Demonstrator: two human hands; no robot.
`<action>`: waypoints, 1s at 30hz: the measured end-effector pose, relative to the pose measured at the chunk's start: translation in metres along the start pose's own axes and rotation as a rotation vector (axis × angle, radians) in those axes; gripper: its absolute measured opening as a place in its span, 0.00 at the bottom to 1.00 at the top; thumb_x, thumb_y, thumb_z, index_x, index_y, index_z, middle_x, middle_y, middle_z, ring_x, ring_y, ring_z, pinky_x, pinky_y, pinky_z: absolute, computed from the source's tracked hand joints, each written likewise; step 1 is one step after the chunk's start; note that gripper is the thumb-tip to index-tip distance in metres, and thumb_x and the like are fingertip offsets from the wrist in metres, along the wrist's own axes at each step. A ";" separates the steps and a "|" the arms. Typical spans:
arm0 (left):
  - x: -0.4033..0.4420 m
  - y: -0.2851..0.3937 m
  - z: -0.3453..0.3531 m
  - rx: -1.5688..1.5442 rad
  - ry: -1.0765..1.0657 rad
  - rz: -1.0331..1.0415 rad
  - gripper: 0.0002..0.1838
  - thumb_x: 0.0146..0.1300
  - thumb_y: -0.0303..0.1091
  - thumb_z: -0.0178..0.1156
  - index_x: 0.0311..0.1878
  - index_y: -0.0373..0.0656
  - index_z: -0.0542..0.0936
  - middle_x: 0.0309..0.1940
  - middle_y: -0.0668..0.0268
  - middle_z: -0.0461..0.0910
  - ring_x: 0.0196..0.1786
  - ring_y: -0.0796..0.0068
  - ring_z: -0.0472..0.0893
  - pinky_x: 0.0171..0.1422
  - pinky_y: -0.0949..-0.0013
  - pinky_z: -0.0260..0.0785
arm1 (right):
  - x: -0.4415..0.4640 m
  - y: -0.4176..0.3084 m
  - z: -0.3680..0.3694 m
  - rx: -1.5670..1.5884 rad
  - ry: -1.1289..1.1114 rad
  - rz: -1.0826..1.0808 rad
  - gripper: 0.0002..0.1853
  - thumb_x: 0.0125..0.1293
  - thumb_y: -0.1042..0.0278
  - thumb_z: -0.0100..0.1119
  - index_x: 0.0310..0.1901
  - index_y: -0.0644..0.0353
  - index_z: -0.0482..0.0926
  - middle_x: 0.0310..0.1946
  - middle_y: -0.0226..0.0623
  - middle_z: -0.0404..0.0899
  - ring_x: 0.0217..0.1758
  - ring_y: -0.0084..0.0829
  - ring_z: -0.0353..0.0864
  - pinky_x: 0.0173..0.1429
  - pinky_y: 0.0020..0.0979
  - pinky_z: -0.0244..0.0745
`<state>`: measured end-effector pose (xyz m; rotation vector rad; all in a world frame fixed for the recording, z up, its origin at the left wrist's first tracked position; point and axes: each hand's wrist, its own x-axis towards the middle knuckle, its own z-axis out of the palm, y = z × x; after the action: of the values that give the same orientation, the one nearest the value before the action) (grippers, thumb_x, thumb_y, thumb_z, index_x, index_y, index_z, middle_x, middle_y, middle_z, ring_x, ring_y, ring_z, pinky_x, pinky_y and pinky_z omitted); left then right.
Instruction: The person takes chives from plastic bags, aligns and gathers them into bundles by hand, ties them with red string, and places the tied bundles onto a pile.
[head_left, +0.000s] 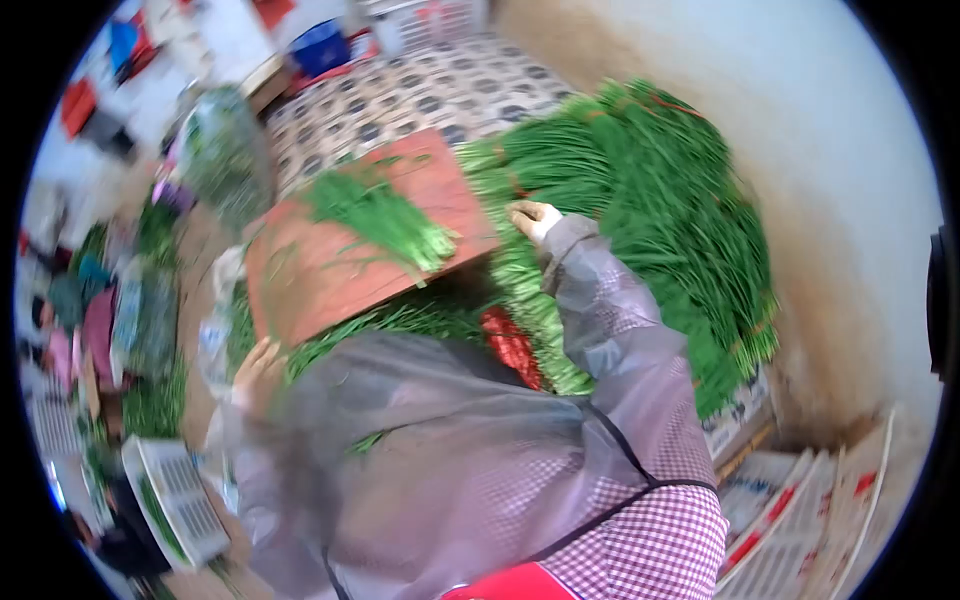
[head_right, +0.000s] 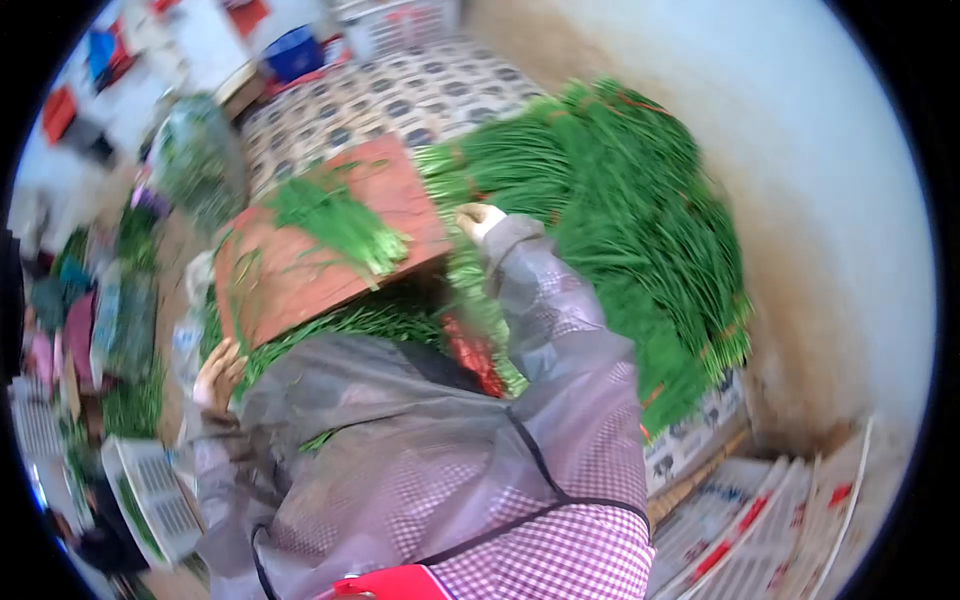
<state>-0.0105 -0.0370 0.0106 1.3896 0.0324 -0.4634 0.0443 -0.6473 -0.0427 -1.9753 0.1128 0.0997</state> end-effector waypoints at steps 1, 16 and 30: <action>-0.015 0.007 0.005 -0.011 0.060 0.012 0.32 0.66 0.41 0.53 0.71 0.39 0.59 0.65 0.56 0.68 0.61 0.60 0.73 0.64 0.61 0.63 | 0.011 -0.010 0.018 0.027 -0.065 0.001 0.32 0.66 0.52 0.56 0.65 0.67 0.66 0.58 0.52 0.74 0.62 0.47 0.73 0.64 0.36 0.67; -0.019 0.021 0.028 -0.102 0.101 -0.045 0.32 0.65 0.44 0.56 0.68 0.40 0.63 0.63 0.58 0.71 0.61 0.59 0.73 0.67 0.57 0.62 | 0.092 -0.106 0.208 -0.909 -0.111 0.077 0.66 0.43 0.29 0.66 0.71 0.72 0.44 0.64 0.64 0.63 0.64 0.53 0.69 0.66 0.40 0.65; 0.115 -0.065 0.123 -0.936 0.217 -0.452 0.15 0.59 0.41 0.64 0.42 0.40 0.78 0.37 0.58 0.81 0.43 0.60 0.80 0.55 0.55 0.73 | -0.016 -0.173 0.282 -0.620 -0.681 -0.101 0.61 0.47 0.35 0.65 0.71 0.71 0.45 0.62 0.64 0.65 0.62 0.51 0.72 0.63 0.39 0.68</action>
<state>0.0420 -0.1948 -0.0597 0.4882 0.6694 -0.5645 0.0455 -0.3197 0.0048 -2.4352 -0.5169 0.8107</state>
